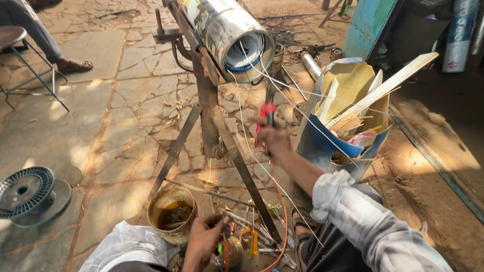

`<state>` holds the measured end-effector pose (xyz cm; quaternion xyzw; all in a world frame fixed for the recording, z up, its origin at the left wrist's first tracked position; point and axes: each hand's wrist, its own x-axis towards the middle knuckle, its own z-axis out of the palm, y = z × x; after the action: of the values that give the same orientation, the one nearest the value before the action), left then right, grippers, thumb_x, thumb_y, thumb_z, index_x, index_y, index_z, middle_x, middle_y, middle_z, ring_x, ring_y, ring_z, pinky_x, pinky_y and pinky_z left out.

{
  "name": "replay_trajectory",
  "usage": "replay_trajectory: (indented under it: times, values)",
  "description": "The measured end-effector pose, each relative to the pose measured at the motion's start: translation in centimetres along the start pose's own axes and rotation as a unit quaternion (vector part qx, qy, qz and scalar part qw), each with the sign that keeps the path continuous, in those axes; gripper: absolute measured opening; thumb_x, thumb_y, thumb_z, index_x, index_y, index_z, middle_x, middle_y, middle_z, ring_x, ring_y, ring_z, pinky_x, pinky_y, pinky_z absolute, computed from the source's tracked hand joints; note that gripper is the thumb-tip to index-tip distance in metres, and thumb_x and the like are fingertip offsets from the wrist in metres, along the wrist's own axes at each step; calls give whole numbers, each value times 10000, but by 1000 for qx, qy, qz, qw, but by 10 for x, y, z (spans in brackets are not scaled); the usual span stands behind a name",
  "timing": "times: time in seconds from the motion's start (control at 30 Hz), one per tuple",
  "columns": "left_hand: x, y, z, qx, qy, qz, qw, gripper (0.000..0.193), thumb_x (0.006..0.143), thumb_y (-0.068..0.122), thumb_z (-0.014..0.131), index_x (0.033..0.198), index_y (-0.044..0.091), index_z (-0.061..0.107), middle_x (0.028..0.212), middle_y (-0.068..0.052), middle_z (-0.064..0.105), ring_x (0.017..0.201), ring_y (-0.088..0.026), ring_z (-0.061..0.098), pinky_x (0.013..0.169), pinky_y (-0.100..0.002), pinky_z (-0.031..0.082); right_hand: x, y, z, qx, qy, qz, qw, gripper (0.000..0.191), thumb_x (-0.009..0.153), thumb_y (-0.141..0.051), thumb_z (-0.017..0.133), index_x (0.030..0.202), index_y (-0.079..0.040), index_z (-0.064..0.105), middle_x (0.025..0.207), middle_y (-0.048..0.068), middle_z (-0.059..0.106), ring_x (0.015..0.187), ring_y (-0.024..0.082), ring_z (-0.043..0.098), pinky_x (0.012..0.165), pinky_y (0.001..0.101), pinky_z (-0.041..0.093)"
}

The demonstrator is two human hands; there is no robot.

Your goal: The person sits on the ground and works on a white electrical wire connected to a metal cylinder. They use pliers to strip the wire ends and then twist the exposed strands together by hand.

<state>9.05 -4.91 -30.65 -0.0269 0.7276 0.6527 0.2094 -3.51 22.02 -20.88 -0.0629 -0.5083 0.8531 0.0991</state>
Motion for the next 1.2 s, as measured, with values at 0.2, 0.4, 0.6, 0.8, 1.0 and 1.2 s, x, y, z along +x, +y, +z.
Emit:
replay_trajectory:
  times: [0.2,0.4,0.6,0.8,1.0,1.2]
  values:
    - [-2,12,7,-180,-110,-8,978,256,880,100,773,1066,-71,733,888,-68,745,782,-134,694,718,-321,609,23,-52,35,-260,-88,-181,944,257,817,79,620,1025,3,751,992,175,745,833,189,664,736,309,547]
    - [3,18,10,-218,-4,12,976,292,861,118,769,1054,-99,734,859,-146,731,728,-216,705,678,-355,611,-13,-40,43,-377,-18,-126,917,527,890,-80,692,1395,-98,540,1308,129,657,1066,218,656,838,324,512]
    - [6,8,15,-292,-90,-23,952,251,908,77,712,1038,-137,706,820,-126,705,714,-203,676,734,-392,656,-115,-96,26,-219,34,-543,810,847,892,-54,813,1595,-112,344,1402,114,552,1210,209,565,1024,387,508]
    - [-9,51,46,-317,-180,0,931,189,913,73,723,1001,-86,672,795,-101,677,688,-188,656,663,-375,611,-191,-160,-1,-420,4,-704,573,283,822,36,823,1056,-72,706,1041,59,681,977,252,707,820,322,590]
    - [-47,150,74,-298,-242,61,921,196,830,55,766,965,-38,660,740,-113,699,615,-217,687,588,-390,613,-223,-141,-13,-459,105,-656,589,266,822,102,779,1071,24,725,977,144,733,926,293,741,815,356,617]
    - [-70,193,114,-116,-229,171,951,223,845,101,806,940,-86,733,761,-117,754,648,-143,699,575,-312,599,-238,-115,-22,-448,128,-577,671,199,841,42,814,1014,5,722,934,133,762,860,236,779,766,308,622]
